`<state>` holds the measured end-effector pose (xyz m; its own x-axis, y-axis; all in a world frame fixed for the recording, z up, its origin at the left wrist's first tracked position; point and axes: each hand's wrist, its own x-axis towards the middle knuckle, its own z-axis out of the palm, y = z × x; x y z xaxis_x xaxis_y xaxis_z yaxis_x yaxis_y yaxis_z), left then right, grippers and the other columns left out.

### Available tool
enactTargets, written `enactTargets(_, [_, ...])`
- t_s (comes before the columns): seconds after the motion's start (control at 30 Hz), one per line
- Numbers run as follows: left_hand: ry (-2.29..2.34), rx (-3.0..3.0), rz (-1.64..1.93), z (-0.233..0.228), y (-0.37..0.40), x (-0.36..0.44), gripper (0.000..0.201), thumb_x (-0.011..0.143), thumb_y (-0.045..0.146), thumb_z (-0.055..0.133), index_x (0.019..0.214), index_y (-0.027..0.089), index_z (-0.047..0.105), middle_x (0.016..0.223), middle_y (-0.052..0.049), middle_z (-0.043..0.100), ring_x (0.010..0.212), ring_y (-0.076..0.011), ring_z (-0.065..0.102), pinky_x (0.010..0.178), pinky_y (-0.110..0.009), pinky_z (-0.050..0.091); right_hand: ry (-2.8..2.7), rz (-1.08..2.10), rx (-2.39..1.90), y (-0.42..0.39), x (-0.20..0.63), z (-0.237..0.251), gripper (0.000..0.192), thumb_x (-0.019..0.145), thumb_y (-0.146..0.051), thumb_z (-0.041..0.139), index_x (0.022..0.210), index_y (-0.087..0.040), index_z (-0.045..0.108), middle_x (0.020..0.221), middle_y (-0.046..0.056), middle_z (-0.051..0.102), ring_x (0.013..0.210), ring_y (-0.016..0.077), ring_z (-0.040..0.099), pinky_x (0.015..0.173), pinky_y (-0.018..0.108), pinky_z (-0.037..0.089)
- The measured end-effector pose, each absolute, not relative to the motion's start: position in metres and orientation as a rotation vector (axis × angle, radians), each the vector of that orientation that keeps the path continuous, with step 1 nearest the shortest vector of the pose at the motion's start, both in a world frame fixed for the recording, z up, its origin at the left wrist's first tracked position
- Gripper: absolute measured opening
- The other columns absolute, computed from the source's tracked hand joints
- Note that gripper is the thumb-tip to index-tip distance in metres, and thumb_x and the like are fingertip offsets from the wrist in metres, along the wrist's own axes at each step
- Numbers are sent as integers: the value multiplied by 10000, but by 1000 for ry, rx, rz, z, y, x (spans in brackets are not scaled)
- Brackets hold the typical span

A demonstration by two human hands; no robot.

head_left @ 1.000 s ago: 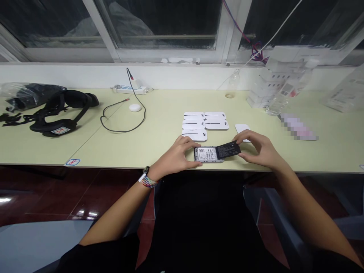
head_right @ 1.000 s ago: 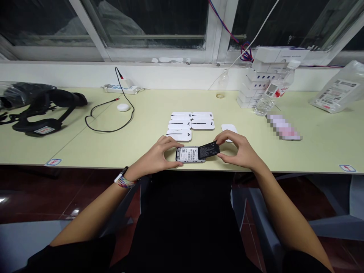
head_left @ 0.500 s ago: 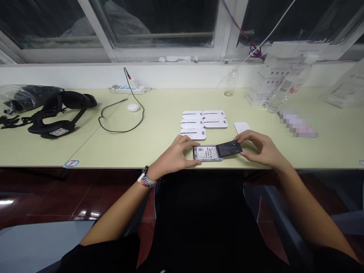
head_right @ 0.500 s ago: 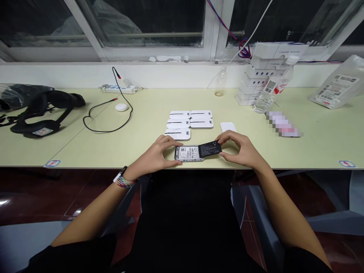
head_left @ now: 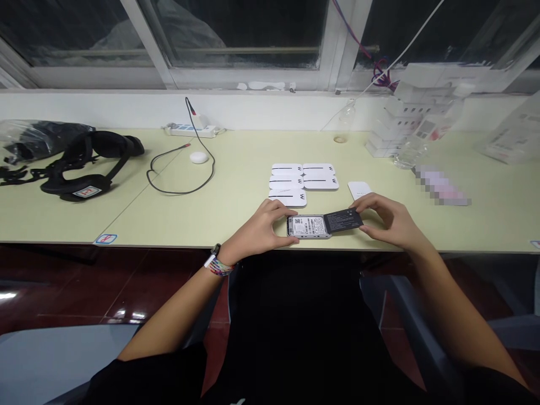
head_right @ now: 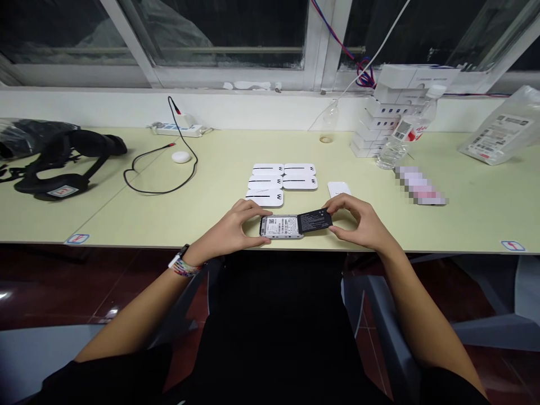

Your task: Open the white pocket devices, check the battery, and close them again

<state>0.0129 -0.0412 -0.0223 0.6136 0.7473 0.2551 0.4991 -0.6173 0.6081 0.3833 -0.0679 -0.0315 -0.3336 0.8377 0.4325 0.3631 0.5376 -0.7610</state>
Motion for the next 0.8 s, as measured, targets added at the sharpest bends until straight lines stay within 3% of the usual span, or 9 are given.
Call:
enactTargets(0.3, [979,2365,682,-22,-41,12,564,904,428,897,1409,303,682,1370,-83,643,1361,-348,569,1185,-570,510,-1914,694,-957,-68,383,-32,272,905,-395,892,1118,-313,743,1174,81,760,1146,328,733,1048,546,632])
enactTargets(0.5, [992,2346,677,-19,-42,13,678,882,382,919,1471,287,597,1344,-79,679,1335,-341,583,1161,-543,519,-1920,687,-1011,-69,383,-33,324,897,-434,903,1158,-321,749,1171,77,762,1114,326,741,1022,546,655])
enactTargets(0.8, [986,2351,680,-20,-42,13,645,889,409,900,1459,308,614,1337,-74,685,1335,-351,587,1152,-561,522,-1935,691,-998,-69,384,-34,303,930,-405,871,1199,-336,749,1178,71,754,1100,317,740,1021,546,651])
